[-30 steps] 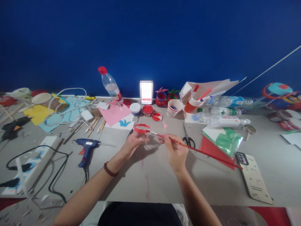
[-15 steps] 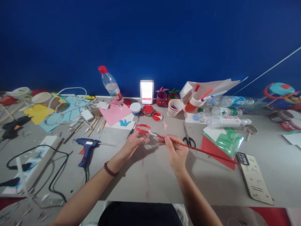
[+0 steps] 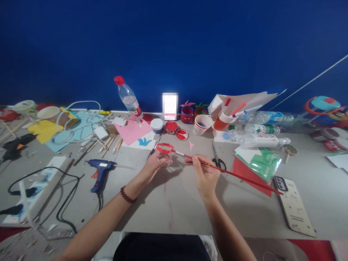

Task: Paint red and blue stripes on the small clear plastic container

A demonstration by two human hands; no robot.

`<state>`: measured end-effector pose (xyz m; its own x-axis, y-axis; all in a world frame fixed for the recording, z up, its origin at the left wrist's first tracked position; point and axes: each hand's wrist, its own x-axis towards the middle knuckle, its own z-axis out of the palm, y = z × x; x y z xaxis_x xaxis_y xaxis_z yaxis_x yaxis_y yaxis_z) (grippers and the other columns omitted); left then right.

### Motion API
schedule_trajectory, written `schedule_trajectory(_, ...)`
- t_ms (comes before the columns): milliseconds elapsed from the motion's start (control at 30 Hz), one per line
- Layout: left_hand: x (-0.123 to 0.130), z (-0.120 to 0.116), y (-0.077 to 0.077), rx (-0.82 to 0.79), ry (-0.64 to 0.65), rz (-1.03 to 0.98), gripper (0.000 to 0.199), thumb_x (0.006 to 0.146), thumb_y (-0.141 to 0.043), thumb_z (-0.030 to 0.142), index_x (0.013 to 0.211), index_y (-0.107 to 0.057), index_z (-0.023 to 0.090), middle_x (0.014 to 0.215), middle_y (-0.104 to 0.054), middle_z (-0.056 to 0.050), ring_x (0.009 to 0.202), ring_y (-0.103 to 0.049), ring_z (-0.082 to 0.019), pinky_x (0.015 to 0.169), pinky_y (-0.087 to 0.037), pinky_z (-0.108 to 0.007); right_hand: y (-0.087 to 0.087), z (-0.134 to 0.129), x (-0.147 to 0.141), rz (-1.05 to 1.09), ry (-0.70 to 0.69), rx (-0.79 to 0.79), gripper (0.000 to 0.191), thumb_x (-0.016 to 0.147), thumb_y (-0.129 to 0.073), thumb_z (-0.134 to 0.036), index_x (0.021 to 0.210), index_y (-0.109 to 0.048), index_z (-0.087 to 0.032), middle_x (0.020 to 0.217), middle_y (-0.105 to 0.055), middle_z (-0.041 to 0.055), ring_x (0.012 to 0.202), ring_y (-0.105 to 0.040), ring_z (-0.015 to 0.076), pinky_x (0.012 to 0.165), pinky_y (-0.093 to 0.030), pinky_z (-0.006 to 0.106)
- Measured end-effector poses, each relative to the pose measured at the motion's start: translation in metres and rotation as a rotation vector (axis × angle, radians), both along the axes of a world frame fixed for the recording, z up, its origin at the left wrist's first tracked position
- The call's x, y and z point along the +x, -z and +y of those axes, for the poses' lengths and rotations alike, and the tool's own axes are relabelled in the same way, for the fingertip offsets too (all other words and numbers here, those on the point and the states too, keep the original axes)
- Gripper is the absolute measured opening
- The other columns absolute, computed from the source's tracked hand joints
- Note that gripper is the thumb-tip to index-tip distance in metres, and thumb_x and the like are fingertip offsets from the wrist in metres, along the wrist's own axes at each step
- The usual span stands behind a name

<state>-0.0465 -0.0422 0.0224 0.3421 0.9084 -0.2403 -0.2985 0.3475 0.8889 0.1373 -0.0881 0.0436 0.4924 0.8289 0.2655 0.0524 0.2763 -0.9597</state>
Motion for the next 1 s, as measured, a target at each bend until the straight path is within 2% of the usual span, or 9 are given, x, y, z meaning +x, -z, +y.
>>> schedule_trajectory(167,0.001,0.000,-0.002,0.015,-0.002,0.031,0.056,0.067,-0.086,0.050,0.109,-0.072,0.017,0.095,-0.068,-0.007,0.090,-0.063,-0.020,0.090,-0.049,-0.038,0.007,-0.003,0.000,0.073,-0.052,0.003,0.021,0.086,-0.075,-0.037,0.083,-0.071,-0.017,0.069,-0.077,0.0054,0.056,-0.074,0.0207,0.053,-0.063,0.032)
schedule_trajectory(300,0.001,-0.002,-0.003,0.037,0.013,0.040,0.052,0.069,-0.086,0.049,0.108,-0.072,0.017,0.094,-0.067,-0.007,0.091,-0.062,-0.021,0.092,-0.049,-0.040,0.005,-0.004,-0.004,0.042,-0.104,-0.021,0.020,0.086,-0.074,-0.037,0.084,-0.072,-0.017,0.072,-0.078,0.0060,0.055,-0.074,0.0207,0.053,-0.064,0.032)
schedule_trajectory(533,0.000,-0.003,-0.001,0.063,-0.005,0.067,0.053,0.070,-0.084,0.050,0.109,-0.070,0.018,0.101,-0.067,-0.008,0.093,-0.061,-0.021,0.092,-0.048,-0.040,0.000,-0.002,-0.004,-0.006,-0.059,-0.022,0.023,0.086,-0.074,-0.040,0.081,-0.072,-0.017,0.072,-0.078,0.0062,0.056,-0.074,0.0208,0.053,-0.063,0.032)
schedule_trajectory(733,-0.002,-0.001,-0.004,0.054,0.011,0.064,0.052,0.069,-0.084,0.051,0.106,-0.071,0.018,0.094,-0.067,-0.007,0.089,-0.062,-0.021,0.091,-0.048,-0.040,-0.002,-0.001,-0.001,-0.013,-0.025,-0.037,0.025,0.085,-0.075,-0.041,0.081,-0.072,-0.017,0.069,-0.077,0.0058,0.054,-0.073,0.0202,0.053,-0.063,0.032)
schedule_trajectory(867,-0.001,0.001,-0.004,0.023,0.001,0.046,0.051,0.065,-0.086,0.052,0.099,-0.072,0.018,0.089,-0.066,-0.006,0.083,-0.062,-0.019,0.088,-0.049,-0.039,0.002,-0.001,0.001,0.053,0.003,-0.013,0.023,0.086,-0.075,-0.039,0.082,-0.070,-0.016,0.069,-0.077,0.0054,0.056,-0.073,0.0202,0.056,-0.064,0.033)
schedule_trajectory(1000,0.000,-0.001,-0.006,0.017,-0.002,0.055,0.049,0.066,-0.086,0.049,0.101,-0.072,0.018,0.091,-0.067,-0.006,0.086,-0.062,-0.020,0.089,-0.049,-0.039,0.010,-0.002,0.002,0.128,-0.057,-0.031,0.022,0.086,-0.075,-0.037,0.084,-0.070,-0.016,0.069,-0.077,0.0052,0.056,-0.074,0.0214,0.054,-0.064,0.034)
